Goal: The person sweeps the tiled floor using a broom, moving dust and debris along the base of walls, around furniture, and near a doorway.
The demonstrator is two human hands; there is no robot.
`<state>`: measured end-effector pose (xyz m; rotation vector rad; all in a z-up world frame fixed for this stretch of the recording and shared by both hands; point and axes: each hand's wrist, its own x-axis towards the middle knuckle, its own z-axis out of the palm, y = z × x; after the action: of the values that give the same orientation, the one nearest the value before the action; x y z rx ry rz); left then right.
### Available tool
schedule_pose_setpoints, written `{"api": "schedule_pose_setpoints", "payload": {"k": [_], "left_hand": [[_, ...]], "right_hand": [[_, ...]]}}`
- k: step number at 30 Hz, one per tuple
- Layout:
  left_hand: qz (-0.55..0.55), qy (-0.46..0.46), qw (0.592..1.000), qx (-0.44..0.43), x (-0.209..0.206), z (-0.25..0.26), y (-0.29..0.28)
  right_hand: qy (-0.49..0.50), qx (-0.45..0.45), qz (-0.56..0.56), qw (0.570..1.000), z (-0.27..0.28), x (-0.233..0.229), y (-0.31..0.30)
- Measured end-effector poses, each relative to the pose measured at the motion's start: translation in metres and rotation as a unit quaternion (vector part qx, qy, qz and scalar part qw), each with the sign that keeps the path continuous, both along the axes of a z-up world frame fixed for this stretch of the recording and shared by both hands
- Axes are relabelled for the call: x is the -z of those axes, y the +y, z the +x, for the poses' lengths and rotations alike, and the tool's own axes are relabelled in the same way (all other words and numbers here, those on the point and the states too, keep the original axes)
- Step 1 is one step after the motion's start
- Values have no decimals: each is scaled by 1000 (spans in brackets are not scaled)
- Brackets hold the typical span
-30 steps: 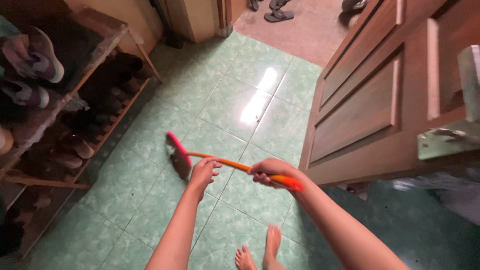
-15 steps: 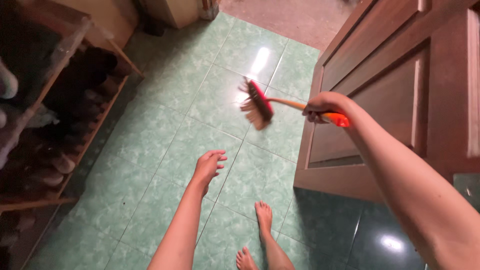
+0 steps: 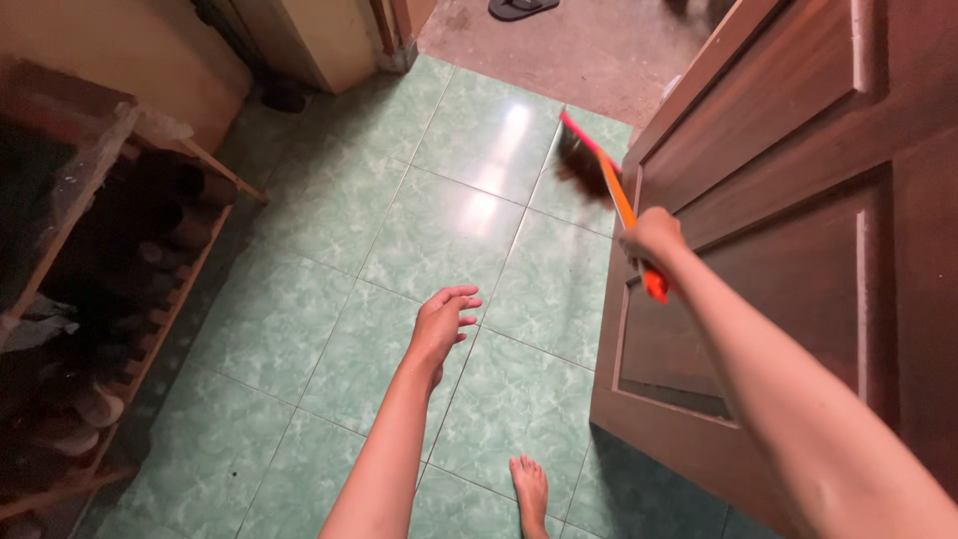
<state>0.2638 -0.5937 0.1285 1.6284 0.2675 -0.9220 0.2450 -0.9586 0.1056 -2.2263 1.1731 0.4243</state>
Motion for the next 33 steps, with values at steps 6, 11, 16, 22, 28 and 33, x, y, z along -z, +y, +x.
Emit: {"api": "schedule_pose_setpoints", "payload": {"k": [6,11,16,22,28,33], "left_hand": [[9,-3,1000,2,0,-2,-4],[14,-11,1000,22,-11,-21,1],[2,-17,999,34,-21,-55,15],[5,-15,999,35,-17,-101,43],[-3,1,999,36,2,-127,53],[-43,7,998,42,20,-130,41]], "right_hand": [[-145,114,93,978,-44,-12,31],[-195,104,263,939,-106,-59,58],[-173,85,341,920,-183,-124,106],[-116,113,518,840,-242,-176,138],[-37,115,538,834,-276,-156,150],[40,29,329,943,-305,-132,124]]}}
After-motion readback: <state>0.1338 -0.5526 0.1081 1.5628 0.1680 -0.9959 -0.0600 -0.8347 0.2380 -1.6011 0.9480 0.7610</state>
